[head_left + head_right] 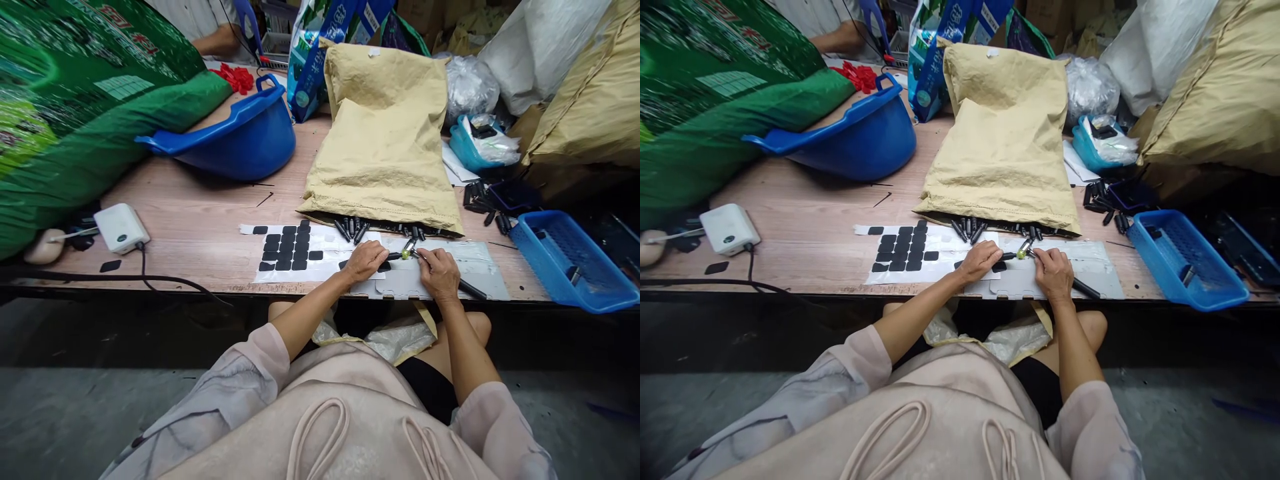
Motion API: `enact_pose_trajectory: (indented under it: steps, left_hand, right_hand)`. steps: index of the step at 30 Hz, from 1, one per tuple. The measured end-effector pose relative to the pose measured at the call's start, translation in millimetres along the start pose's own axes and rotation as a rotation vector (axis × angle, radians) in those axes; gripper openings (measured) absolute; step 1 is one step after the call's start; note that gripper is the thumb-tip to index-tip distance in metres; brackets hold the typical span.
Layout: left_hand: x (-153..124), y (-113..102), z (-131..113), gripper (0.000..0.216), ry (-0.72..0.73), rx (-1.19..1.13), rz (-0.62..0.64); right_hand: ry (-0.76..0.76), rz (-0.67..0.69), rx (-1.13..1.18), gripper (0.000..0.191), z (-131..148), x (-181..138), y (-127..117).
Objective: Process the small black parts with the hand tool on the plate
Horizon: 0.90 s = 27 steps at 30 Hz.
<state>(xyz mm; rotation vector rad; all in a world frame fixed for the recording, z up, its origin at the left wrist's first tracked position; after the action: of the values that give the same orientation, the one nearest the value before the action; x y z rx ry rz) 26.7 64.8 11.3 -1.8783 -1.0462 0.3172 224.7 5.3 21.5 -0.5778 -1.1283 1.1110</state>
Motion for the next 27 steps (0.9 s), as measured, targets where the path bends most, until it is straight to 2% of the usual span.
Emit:
enact_pose_trajectory:
  steps: [3, 5, 8, 10, 13, 15, 18, 20, 21, 23, 25, 27]
  left_hand:
    - [-17.9, -6.7, -25.4, 0.037, 0.105, -0.041, 0.009]
    - [-43.2, -4.4, -49.2, 0.037, 0.206, -0.104, 0.044]
    - [-92.9, 20.1, -76.3, 0.036, 0.313, -0.183, 0.187]
    - [-121.1, 45.9, -76.3, 0.033, 0.273, -0.174, 0.293]
    - [-143.7, 77.4, -51.9, 0.026, 0.08, -0.132, 0.394]
    - [-149.2, 80.9, -34.1, 0.027, -0.022, -0.111, 0.388]
    - [-161.2, 58.8, -23.4, 0.03, -0.002, -0.111, 0.298]
    - [-180.8, 34.3, -15.2, 0.031, 0.004, -0.09, 0.192]
    - [-194.0, 21.2, -5.8, 0.032, -0.043, -0.06, 0.121]
    - [-226.6, -6.0, 26.9, 0.034, -0.268, 0.026, -0.072]
    - [-264.5, -28.1, 68.7, 0.035, -0.586, 0.081, -0.265]
    - [-297.7, -36.4, 108.4, 0.035, -0.921, 0.096, -0.351]
  right_hand:
    - [0.007, -0.002, 0.0, 0.031, -0.3, 0.6, -0.1]
    - [0.01, -0.004, -0.003, 0.031, -0.2, 0.6, -0.1]
    - [0.012, -0.006, -0.008, 0.03, -0.1, 0.4, -0.2]
    - [0.011, -0.006, -0.006, 0.029, 0.1, 0.5, -0.4]
    - [0.012, -0.011, 0.0, 0.028, -0.1, 0.6, -0.7]
    - [0.013, -0.019, 0.005, 0.028, -0.5, 0.7, -1.0]
    - [0.012, -0.029, 0.014, 0.028, -1.0, 0.6, -1.5]
    - [0.009, -0.033, 0.017, 0.028, -1.2, 0.6, -1.8]
    - [0.006, -0.034, 0.016, 0.028, -1.3, 0.6, -2.0]
    - [-0.003, -0.031, 0.01, 0.028, -1.3, 0.5, -1.9]
    - [-0.014, -0.03, 0.001, 0.028, -1.5, 0.4, -1.6]
    - [-0.023, -0.039, -0.009, 0.028, -2.0, 0.2, -1.6]
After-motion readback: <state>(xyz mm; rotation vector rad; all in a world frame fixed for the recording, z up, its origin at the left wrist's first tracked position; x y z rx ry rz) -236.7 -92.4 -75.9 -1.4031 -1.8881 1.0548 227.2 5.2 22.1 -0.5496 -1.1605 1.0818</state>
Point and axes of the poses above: each hand's wrist, its own x-axis towards the middle knuckle, its own y-axis out of the palm, z = x × y, the point moved 8 cm from there along x, towards the middle knuckle, and after that the axes turned 10 degrees about x, right-handed, at the moved point
